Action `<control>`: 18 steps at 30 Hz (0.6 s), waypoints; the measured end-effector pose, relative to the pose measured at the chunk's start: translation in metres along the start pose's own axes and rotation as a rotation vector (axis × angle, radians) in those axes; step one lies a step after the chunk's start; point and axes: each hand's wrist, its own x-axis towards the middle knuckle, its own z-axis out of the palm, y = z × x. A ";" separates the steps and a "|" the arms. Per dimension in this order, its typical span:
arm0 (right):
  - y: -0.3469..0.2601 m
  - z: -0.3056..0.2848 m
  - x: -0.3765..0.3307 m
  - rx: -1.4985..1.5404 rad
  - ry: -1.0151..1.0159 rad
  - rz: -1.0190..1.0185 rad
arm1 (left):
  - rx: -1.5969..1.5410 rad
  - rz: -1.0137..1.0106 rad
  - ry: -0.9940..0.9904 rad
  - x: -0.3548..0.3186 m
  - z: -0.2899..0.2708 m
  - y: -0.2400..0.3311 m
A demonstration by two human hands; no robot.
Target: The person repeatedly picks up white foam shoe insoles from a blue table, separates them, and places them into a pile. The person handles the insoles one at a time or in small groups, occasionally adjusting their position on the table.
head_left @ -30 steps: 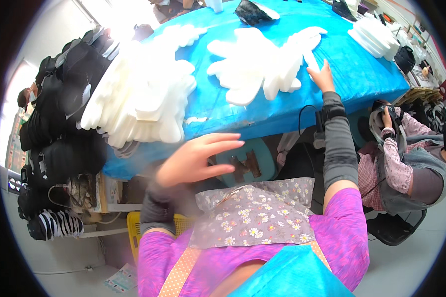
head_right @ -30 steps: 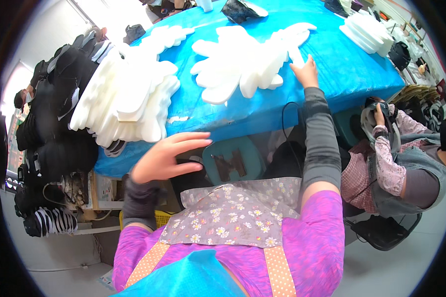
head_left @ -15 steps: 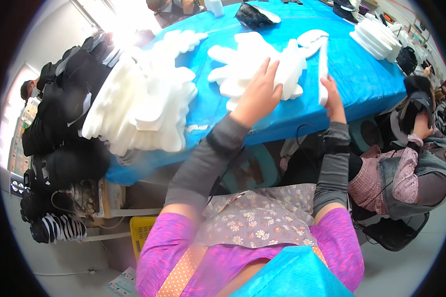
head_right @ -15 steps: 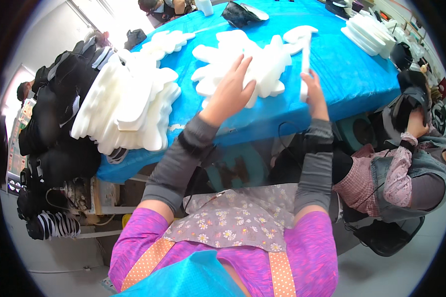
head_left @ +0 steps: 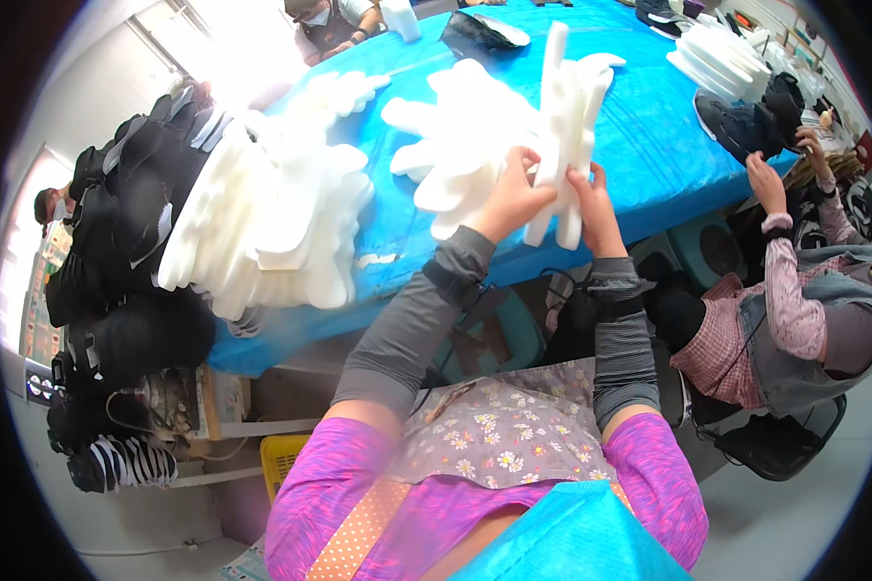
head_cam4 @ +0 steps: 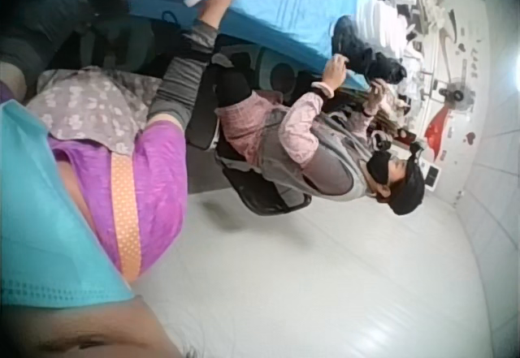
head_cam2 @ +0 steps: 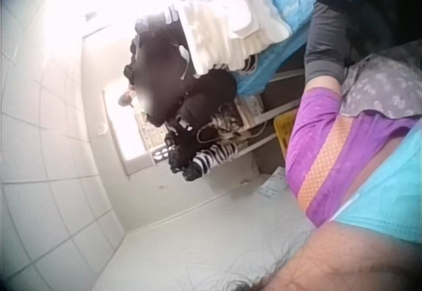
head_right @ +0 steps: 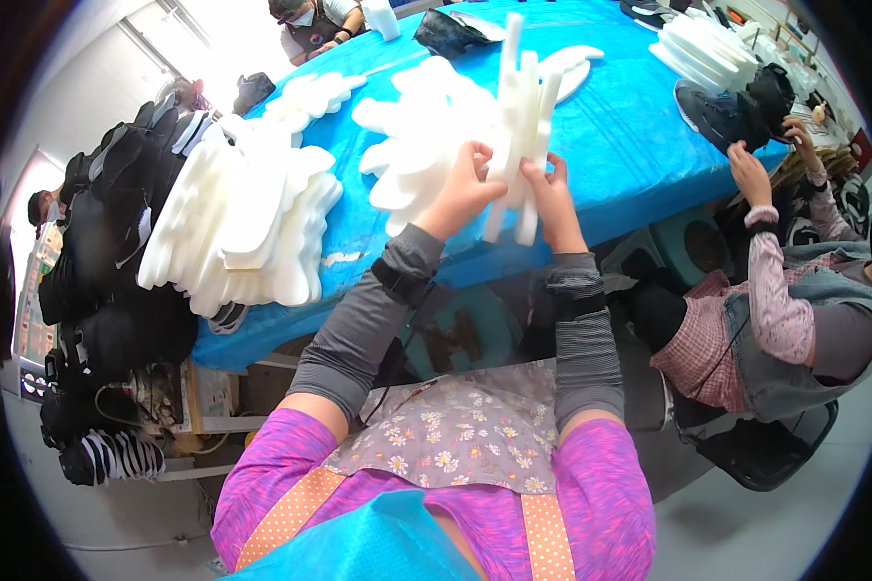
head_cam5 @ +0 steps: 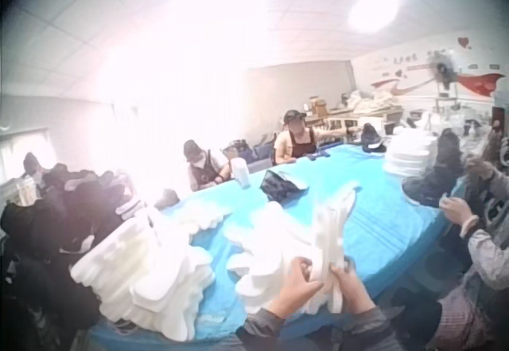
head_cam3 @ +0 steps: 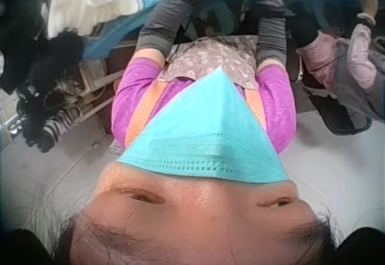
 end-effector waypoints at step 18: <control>-0.019 0.007 -0.099 -0.325 -0.206 -0.218 | -0.348 -0.178 -0.064 -0.147 -0.058 0.039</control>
